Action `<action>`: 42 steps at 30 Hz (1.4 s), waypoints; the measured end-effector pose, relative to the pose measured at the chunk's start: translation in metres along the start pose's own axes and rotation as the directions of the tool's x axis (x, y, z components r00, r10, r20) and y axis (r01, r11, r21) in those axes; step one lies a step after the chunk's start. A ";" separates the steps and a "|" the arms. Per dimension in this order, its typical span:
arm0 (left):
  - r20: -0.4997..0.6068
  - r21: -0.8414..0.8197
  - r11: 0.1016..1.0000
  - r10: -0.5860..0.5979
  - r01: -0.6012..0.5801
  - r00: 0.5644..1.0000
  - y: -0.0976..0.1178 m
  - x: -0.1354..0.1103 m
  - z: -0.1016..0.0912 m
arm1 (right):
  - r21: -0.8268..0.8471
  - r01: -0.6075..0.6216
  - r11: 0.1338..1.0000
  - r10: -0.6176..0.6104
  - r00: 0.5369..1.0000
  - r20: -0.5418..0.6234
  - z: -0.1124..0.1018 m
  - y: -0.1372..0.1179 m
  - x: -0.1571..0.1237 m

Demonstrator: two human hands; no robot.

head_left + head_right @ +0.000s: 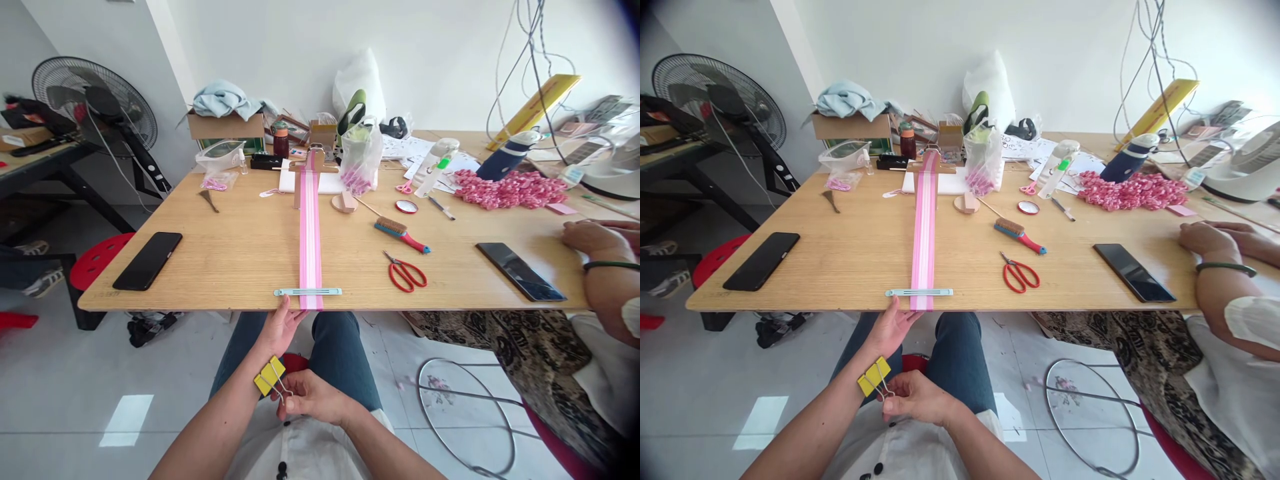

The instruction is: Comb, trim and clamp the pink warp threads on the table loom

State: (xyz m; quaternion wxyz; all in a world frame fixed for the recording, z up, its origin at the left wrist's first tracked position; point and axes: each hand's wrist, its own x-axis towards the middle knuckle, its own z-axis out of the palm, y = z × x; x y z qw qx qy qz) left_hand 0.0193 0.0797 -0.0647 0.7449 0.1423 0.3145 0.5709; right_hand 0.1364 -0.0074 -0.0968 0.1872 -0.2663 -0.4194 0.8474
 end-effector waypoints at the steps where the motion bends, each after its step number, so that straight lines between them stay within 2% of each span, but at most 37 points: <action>1: 0.003 0.002 1.000 -0.002 0.002 1.000 0.000 0.000 0.000 | 0.005 0.005 1.000 -0.005 1.000 0.004 0.001 0.001 0.000; 11: 0.017 0.019 1.000 -0.007 0.007 1.000 0.001 -0.001 0.001 | -0.075 0.004 0.997 -0.001 1.000 0.027 0.000 0.012 0.008; 27: 0.035 -0.005 1.000 0.004 -0.004 0.999 -0.002 0.002 -0.005 | -0.147 -0.062 0.987 0.060 0.998 -0.019 0.003 0.007 0.007; 32: 0.026 -0.022 1.000 0.018 -0.017 1.000 -0.002 0.002 -0.006 | -0.244 -0.035 0.969 0.023 0.998 -0.052 0.004 0.016 0.003; 36: 0.018 -0.018 1.000 0.010 -0.009 1.000 -0.002 0.003 -0.005 | -0.255 -0.027 0.967 0.001 0.995 -0.103 0.009 0.016 0.001; 42: 0.037 -0.032 0.999 -0.005 0.006 0.999 -0.004 0.004 -0.008 | -0.257 0.089 0.962 -0.133 0.978 -0.159 0.018 0.005 -0.005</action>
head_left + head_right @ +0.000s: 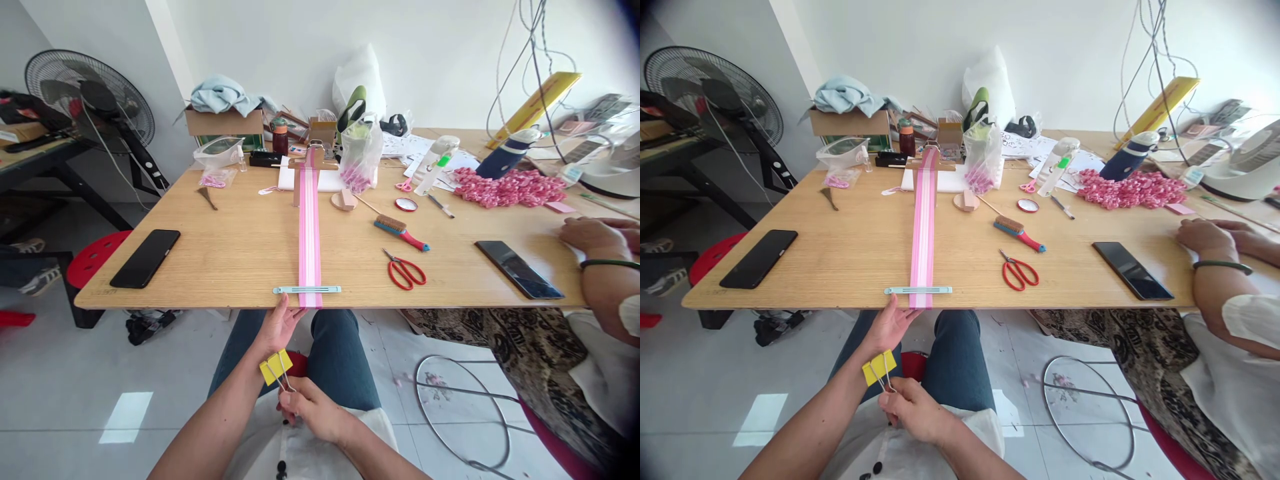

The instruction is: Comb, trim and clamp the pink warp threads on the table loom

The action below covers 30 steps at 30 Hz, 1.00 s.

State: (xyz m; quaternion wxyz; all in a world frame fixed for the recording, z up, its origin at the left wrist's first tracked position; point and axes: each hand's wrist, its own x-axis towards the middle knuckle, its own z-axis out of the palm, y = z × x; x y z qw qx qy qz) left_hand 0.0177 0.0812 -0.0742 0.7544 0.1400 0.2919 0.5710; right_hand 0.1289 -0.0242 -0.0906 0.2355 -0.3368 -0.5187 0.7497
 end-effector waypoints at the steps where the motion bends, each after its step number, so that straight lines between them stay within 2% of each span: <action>1: 0.005 -0.003 1.000 0.000 0.000 1.000 0.000 0.000 0.000 | 0.003 0.024 1.000 -0.024 1.000 0.001 0.000 -0.002 -0.001; 7: 0.012 -0.002 1.000 -0.006 0.006 1.000 0.000 0.000 0.001 | -0.030 0.130 0.991 -0.130 0.991 -0.006 0.000 -0.014 -0.007; 15: 0.009 -0.003 1.000 -0.003 0.003 1.000 -0.001 0.002 -0.001 | -0.044 0.094 0.995 -0.098 0.992 -0.077 -0.007 -0.020 -0.013; 23: -0.061 0.020 1.000 -0.011 0.012 0.998 0.000 -0.001 0.003 | -0.007 0.084 0.996 -0.083 0.963 -0.255 -0.021 -0.024 -0.006; 30: -0.041 0.019 1.000 0.017 -0.016 0.999 -0.002 0.000 0.001 | 0.102 0.152 0.983 -0.109 0.934 -0.341 -0.029 -0.023 0.004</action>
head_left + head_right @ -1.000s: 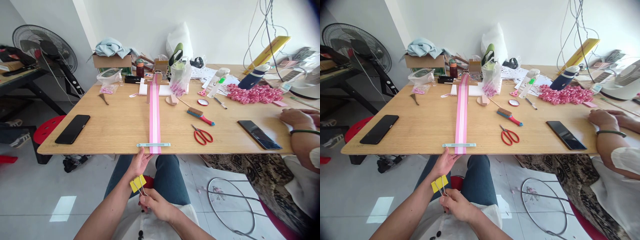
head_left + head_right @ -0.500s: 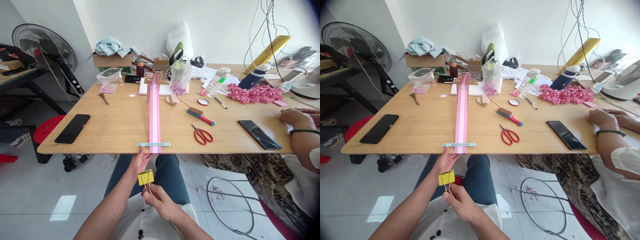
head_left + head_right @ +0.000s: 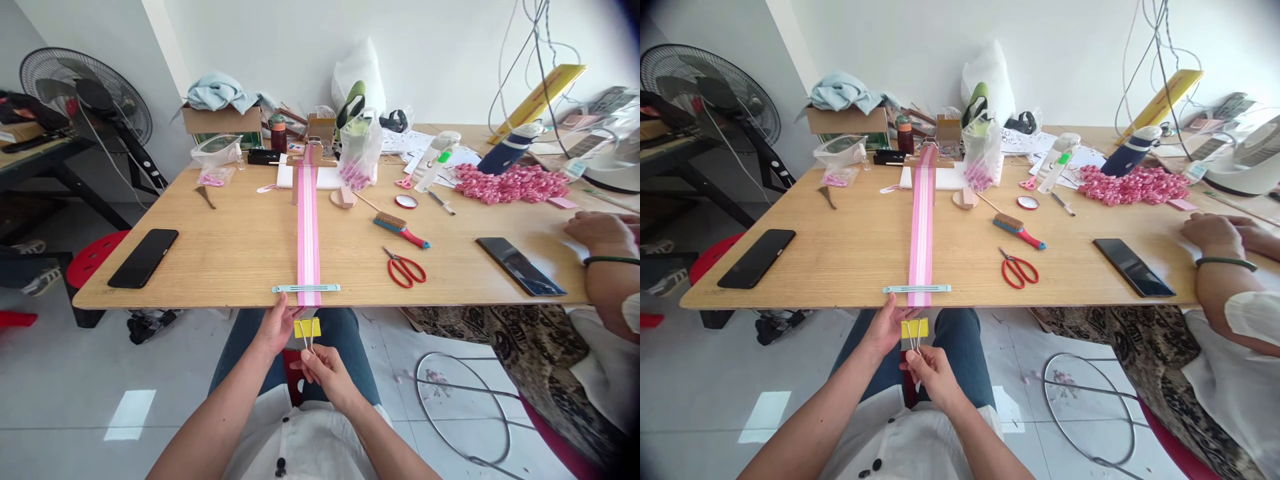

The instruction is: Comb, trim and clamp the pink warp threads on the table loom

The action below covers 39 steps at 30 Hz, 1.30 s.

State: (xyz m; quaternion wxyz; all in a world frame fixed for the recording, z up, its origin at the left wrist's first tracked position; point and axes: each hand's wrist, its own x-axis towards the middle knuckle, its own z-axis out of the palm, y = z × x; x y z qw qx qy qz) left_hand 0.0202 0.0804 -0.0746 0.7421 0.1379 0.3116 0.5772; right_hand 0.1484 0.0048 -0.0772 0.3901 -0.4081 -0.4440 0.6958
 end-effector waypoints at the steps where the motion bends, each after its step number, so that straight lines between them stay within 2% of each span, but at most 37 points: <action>1: 0.004 -0.003 1.000 -0.002 0.002 1.000 0.000 0.001 -0.001 | 0.015 0.008 1.000 -0.008 1.000 -0.008 -0.001 0.000 0.001; 17: -0.039 0.026 1.000 -0.013 0.014 0.999 -0.002 0.001 -0.003 | 0.171 0.046 0.984 -0.034 0.997 -0.075 -0.008 0.011 0.016; 26: -0.027 0.038 0.999 -0.027 0.028 0.999 -0.001 -0.001 -0.001 | 0.286 0.059 0.956 -0.034 0.995 -0.094 -0.001 -0.001 0.019; 39: 0.021 0.053 0.998 -0.038 0.037 0.999 0.001 -0.002 0.003 | 0.331 0.050 0.942 -0.012 0.993 -0.118 0.003 -0.006 0.023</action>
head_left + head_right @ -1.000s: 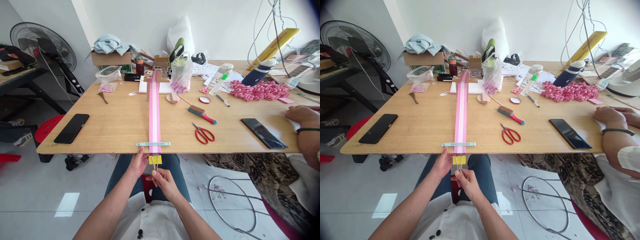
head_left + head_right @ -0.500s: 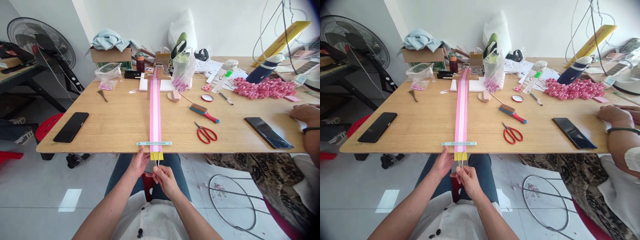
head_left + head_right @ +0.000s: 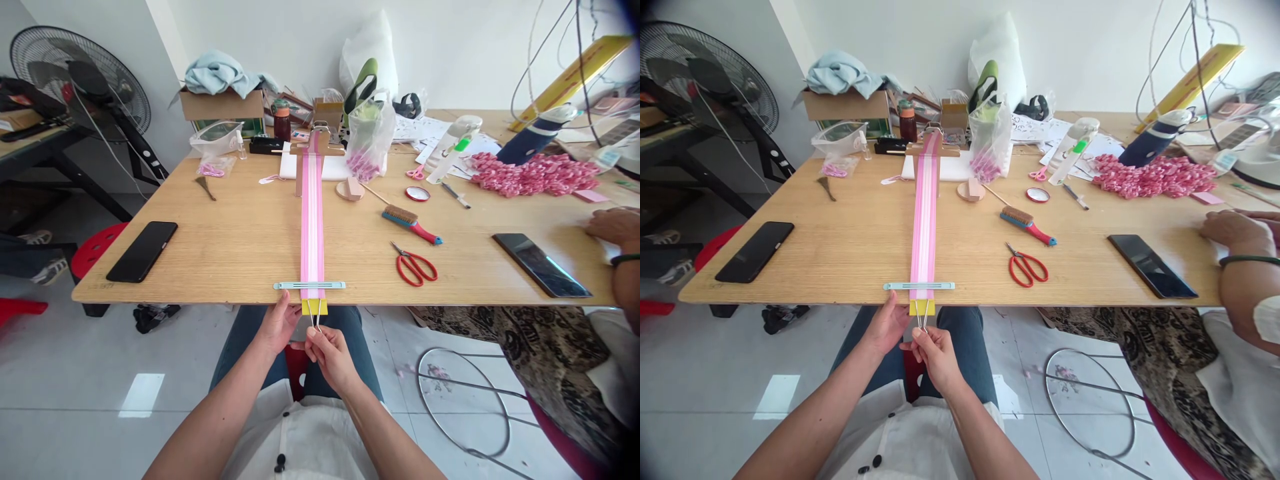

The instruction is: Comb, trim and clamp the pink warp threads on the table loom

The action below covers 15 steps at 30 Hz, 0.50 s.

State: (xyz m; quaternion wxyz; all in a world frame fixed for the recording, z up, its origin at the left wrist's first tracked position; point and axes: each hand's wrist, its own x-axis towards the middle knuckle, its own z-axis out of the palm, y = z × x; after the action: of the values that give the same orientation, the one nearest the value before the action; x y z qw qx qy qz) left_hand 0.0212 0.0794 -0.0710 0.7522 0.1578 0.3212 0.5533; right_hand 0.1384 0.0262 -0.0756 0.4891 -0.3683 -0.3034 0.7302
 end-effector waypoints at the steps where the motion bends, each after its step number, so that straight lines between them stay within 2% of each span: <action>1: -0.004 0.000 1.000 0.000 0.000 1.000 0.000 0.000 0.000 | 0.006 0.001 1.000 -0.001 1.000 0.002 0.000 0.000 0.000; 15: 0.014 0.011 1.000 -0.008 0.007 1.000 0.001 -0.001 0.000 | 0.028 -0.002 1.000 0.002 1.000 0.000 0.001 0.001 0.000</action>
State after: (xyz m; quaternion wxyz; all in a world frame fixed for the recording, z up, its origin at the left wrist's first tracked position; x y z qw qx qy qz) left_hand 0.0205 0.0783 -0.0698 0.7557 0.1645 0.3193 0.5476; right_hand 0.1375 0.0262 -0.0757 0.4935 -0.3618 -0.2927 0.7348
